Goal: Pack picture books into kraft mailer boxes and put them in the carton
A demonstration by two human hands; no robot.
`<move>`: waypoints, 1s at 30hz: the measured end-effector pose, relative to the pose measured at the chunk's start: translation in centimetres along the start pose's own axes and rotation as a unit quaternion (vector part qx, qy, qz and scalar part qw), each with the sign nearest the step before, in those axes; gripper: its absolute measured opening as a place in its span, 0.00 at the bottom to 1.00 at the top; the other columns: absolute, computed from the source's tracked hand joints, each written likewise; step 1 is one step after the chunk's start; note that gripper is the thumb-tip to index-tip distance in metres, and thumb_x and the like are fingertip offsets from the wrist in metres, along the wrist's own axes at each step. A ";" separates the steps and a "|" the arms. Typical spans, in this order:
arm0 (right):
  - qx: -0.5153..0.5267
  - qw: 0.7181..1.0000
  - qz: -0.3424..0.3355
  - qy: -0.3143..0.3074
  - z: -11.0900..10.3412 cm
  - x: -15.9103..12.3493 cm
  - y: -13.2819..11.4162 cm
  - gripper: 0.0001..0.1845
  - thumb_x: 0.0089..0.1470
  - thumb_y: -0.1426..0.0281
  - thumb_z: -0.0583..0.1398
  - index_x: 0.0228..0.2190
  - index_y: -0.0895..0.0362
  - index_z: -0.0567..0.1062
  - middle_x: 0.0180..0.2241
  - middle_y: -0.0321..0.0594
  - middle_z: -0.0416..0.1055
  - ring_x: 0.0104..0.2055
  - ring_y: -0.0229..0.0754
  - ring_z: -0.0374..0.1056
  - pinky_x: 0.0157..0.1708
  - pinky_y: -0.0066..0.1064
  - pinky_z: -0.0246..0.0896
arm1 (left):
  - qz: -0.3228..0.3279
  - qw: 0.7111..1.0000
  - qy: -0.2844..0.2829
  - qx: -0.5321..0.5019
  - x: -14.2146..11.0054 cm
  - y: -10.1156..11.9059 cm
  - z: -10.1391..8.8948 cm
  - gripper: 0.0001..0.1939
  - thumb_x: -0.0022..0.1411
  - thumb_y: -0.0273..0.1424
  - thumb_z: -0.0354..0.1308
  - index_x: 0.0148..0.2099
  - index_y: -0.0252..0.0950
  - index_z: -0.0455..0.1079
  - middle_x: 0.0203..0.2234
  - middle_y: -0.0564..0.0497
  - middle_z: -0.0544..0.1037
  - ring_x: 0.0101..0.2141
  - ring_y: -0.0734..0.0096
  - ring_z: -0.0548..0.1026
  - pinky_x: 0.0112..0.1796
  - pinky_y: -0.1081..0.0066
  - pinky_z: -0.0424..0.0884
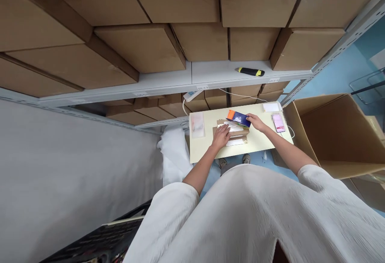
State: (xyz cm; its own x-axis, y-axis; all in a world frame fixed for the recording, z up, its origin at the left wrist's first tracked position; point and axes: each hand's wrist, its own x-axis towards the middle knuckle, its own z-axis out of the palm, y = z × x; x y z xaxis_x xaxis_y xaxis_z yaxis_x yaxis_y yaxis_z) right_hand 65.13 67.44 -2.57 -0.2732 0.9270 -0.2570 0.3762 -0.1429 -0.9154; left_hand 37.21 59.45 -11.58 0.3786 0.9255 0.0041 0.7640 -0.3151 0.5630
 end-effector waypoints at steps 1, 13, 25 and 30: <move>-0.025 1.000 0.004 0.005 0.2 -0.1 0.0 0.17 0.58 0.58 0.57 0.42 0.53 0.78 0.42 0.41 0.80 0.48 0.51 0.72 0.54 0.41 0.69 | -0.003 1.000 0.002 -0.004 0.0 0.1 0.0 0.24 0.74 0.35 0.56 0.68 0.39 0.77 0.72 0.40 0.74 0.74 0.49 0.68 0.76 0.42 0.60; -0.376 0.926 -0.030 -0.022 -0.1 -0.9 -0.4 0.29 0.52 0.59 0.73 0.52 0.55 0.75 0.51 0.50 0.80 0.53 0.59 0.74 0.57 0.46 0.66 | -0.014 1.000 -0.006 -0.026 0.0 0.4 -0.3 0.24 0.74 0.34 0.59 0.68 0.39 0.77 0.73 0.40 0.73 0.75 0.48 0.67 0.76 0.42 0.60; -0.315 0.946 -0.022 -0.072 -3.5 -0.9 -0.5 0.24 0.46 0.69 0.74 0.43 0.52 0.72 0.43 0.42 0.80 0.42 0.48 0.75 0.41 0.32 0.67 | -0.009 0.999 -0.035 -0.015 0.4 0.1 -1.5 0.23 0.71 0.29 0.59 0.65 0.39 0.79 0.72 0.41 0.74 0.74 0.49 0.69 0.75 0.44 0.62; -0.297 0.951 -0.034 -0.077 -3.7 -0.6 -0.5 0.24 0.45 0.70 0.72 0.44 0.52 0.72 0.42 0.41 0.81 0.42 0.49 0.76 0.42 0.33 0.69 | -0.021 0.999 -0.030 -0.026 0.4 0.6 -1.9 0.22 0.69 0.28 0.61 0.63 0.40 0.80 0.71 0.41 0.75 0.73 0.47 0.70 0.74 0.42 0.63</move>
State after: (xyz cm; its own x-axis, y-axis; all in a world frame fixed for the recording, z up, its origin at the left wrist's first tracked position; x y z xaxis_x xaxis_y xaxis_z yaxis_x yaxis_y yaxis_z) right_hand 68.37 68.28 -0.80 -0.4231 0.8591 -0.2880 0.7752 0.1786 -0.6060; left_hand 36.85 59.99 -9.65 0.3788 0.9230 -0.0678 0.7517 -0.2641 0.6042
